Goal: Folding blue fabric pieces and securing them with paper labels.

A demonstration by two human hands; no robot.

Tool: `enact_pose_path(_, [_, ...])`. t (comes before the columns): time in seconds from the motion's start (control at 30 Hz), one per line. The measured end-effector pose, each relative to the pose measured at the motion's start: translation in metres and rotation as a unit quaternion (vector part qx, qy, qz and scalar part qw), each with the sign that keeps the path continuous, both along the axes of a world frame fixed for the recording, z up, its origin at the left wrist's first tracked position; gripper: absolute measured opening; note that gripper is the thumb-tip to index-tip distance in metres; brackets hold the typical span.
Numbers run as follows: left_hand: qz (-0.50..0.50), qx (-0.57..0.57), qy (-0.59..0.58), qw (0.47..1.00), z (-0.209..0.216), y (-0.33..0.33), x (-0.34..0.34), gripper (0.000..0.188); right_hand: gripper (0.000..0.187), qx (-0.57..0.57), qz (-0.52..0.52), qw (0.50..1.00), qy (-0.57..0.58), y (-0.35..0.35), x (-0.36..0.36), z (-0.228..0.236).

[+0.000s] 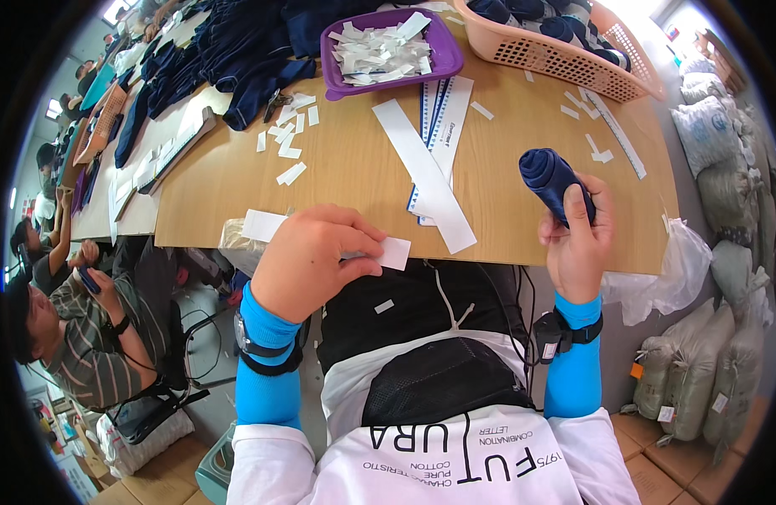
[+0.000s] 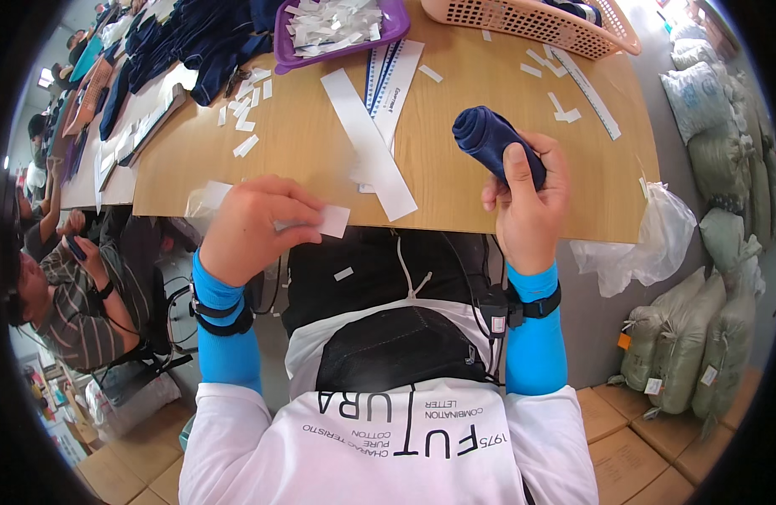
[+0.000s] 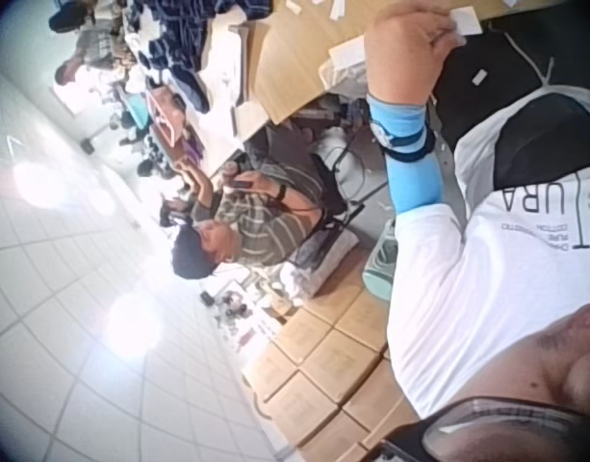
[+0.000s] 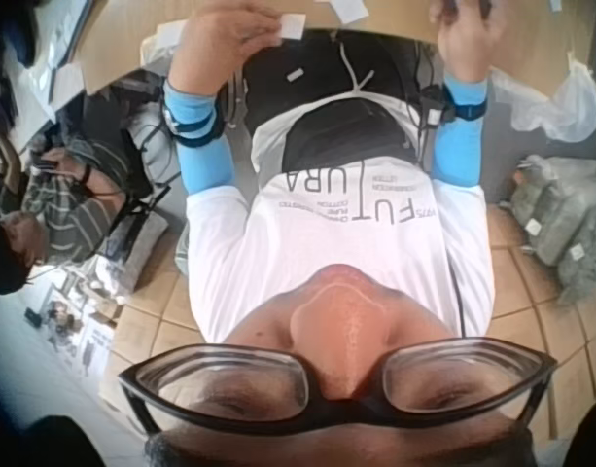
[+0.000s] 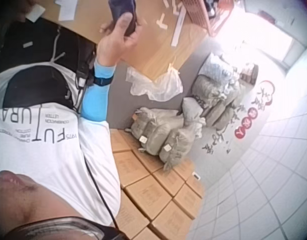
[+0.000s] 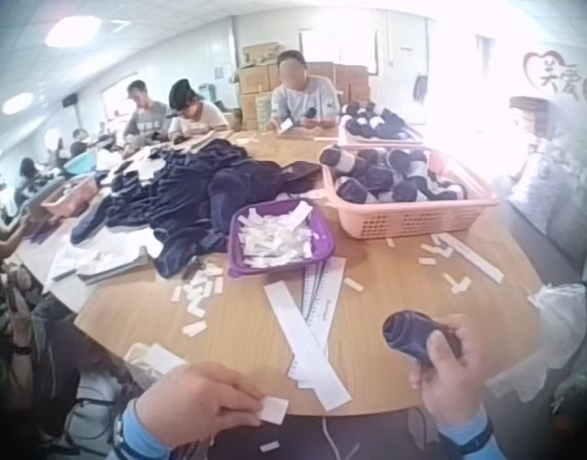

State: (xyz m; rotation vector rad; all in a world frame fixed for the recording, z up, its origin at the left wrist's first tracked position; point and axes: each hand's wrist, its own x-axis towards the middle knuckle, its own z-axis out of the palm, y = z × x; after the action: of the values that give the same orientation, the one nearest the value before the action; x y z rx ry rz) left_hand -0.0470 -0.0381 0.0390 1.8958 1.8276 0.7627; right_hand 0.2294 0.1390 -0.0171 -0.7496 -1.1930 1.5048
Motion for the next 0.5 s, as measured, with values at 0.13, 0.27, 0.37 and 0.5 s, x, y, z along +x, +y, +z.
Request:
enact_pose_path(0.13, [-0.009, -0.03, -0.028, 0.999, 0.0, 0.006, -0.008, 0.023, 0.027, -0.001, 0.0, 1.0, -0.004, 0.0, 0.0, 0.001])
enact_pose_path(0.27, [-0.031, -0.054, -0.061, 0.996, -0.002, 0.009, -0.016, 0.025, 0.028, 0.001, 0.004, 1.0, -0.005, 0.0, -0.001, 0.002])
enact_pose_path(0.37, [-0.04, -0.064, -0.081, 0.994, -0.003, 0.011, -0.021, 0.026, 0.027, -0.002, 0.0, 1.0, -0.004, 0.0, -0.001, 0.0])
enact_pose_path(0.5, [-0.048, -0.07, -0.095, 0.992, -0.003, 0.014, -0.022, 0.025, 0.027, 0.0, 0.011, 1.0, 0.004, 0.002, 0.001, 0.0])
